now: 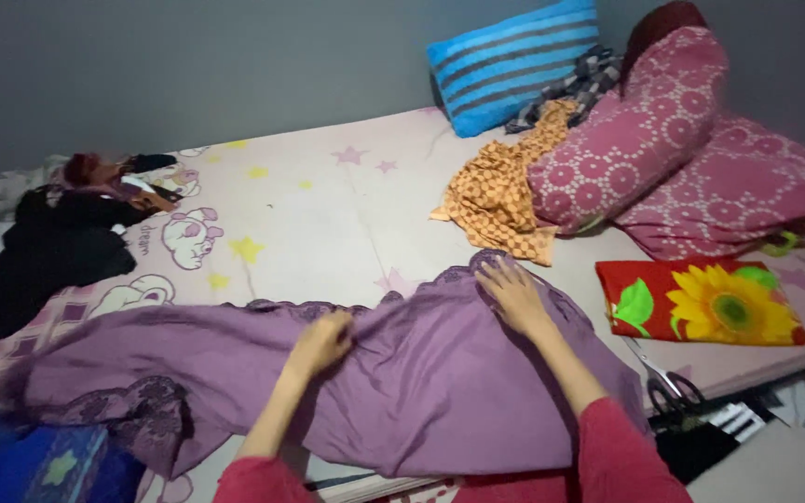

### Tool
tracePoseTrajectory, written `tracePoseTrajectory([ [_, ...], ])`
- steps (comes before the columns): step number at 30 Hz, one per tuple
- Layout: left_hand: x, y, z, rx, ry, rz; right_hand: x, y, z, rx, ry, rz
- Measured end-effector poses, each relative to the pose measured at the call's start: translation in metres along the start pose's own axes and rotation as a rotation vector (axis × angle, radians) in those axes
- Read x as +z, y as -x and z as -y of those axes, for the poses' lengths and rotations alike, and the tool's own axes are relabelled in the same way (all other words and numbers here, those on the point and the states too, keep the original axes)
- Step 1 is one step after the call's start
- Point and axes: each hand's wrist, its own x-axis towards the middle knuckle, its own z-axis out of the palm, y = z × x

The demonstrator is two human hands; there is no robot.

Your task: The person folds a purple garment on a bed, repeatedly unfolding and refolding it to achieve a neat rectangular shape. The person then picks up a black garment and places it on the bed.

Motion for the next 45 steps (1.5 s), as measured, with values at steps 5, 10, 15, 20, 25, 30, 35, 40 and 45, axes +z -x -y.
tracePoseTrajectory([
  [5,-0.085,0.104,-0.067,0.400,0.342,0.214,0.038,-0.019,-0.008,-0.164,-0.043,0.337],
  [10,-0.063,0.153,-0.006,-0.079,0.225,0.364,0.052,0.001,-0.037,-0.402,0.116,0.219],
  [15,-0.071,0.145,0.007,-0.163,-0.161,0.116,-0.015,0.054,-0.026,-0.556,-0.028,0.114],
  [20,-0.084,0.133,0.040,0.006,0.175,-0.010,-0.090,0.099,0.011,-0.060,0.023,0.695],
  [25,-0.167,0.149,-0.008,-0.188,0.176,0.494,-0.071,0.105,-0.009,0.129,0.118,0.907],
  [30,-0.134,0.205,0.041,-0.374,-0.453,0.818,-0.026,0.120,0.028,-0.065,-0.091,0.678],
  [35,-0.171,0.227,0.018,-0.354,0.105,1.228,0.020,0.132,0.032,-0.172,-0.133,0.727],
  [40,-0.132,0.219,0.066,-0.486,-0.219,0.469,-0.042,0.107,0.040,-0.027,-0.144,0.812],
  [45,-0.068,0.193,0.118,-0.315,-0.487,0.393,0.035,0.098,0.008,-0.040,0.019,0.804],
])
